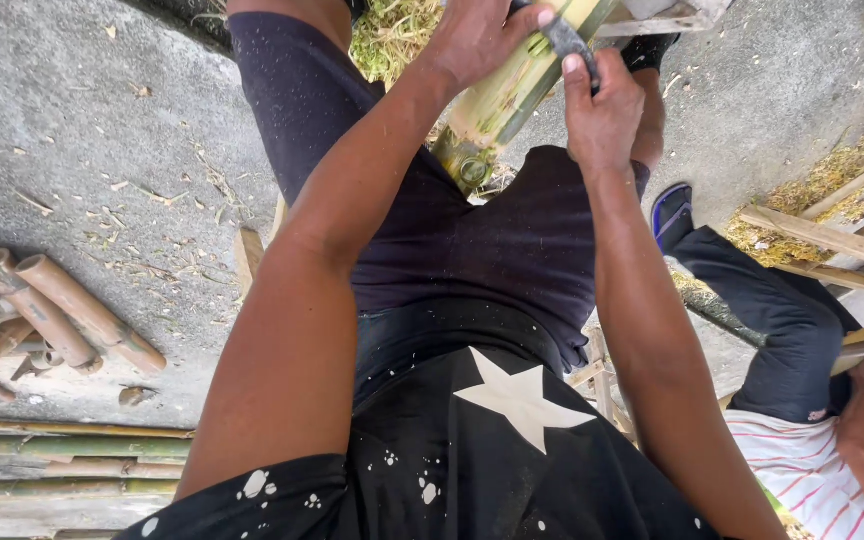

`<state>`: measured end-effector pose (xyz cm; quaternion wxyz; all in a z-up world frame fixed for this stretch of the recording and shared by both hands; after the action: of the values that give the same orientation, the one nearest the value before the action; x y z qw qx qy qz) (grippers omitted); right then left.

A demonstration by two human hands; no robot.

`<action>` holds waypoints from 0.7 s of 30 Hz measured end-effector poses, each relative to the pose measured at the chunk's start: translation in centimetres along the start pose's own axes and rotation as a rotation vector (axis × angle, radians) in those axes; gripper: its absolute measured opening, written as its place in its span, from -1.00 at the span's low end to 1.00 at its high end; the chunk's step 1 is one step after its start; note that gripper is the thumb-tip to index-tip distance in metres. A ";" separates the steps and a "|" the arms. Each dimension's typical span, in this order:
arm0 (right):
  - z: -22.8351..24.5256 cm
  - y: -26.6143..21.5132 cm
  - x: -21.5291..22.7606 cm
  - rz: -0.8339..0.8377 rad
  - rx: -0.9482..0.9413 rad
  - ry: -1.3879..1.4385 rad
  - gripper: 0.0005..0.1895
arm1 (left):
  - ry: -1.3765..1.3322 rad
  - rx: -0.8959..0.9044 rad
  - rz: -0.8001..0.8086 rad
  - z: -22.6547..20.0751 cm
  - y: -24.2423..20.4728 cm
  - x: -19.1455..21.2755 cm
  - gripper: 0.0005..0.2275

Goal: Shave or scrape the outer layer of a bamboo pole using a metal blade tool.

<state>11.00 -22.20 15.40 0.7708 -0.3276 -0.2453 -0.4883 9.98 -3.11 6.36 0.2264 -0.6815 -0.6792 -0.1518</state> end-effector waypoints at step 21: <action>1.8 2.2 4.0 -0.024 -0.033 0.042 -0.68 | -0.083 -0.076 -0.046 -2.3 4.0 -0.6 -0.68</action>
<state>14.52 -22.55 18.88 0.7642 -0.3268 -0.2252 -0.5083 14.20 -4.72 7.55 0.1686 -0.6796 -0.6970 -0.1543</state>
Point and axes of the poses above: each hand's wrist, its own y-axis towards the middle knuckle, its own x-axis out of the back of the hand, z = x × y, the point moved 6 cm from there along y, towards the middle knuckle, and after that the axes turned 8 degrees about y, right-handed, at the moved point
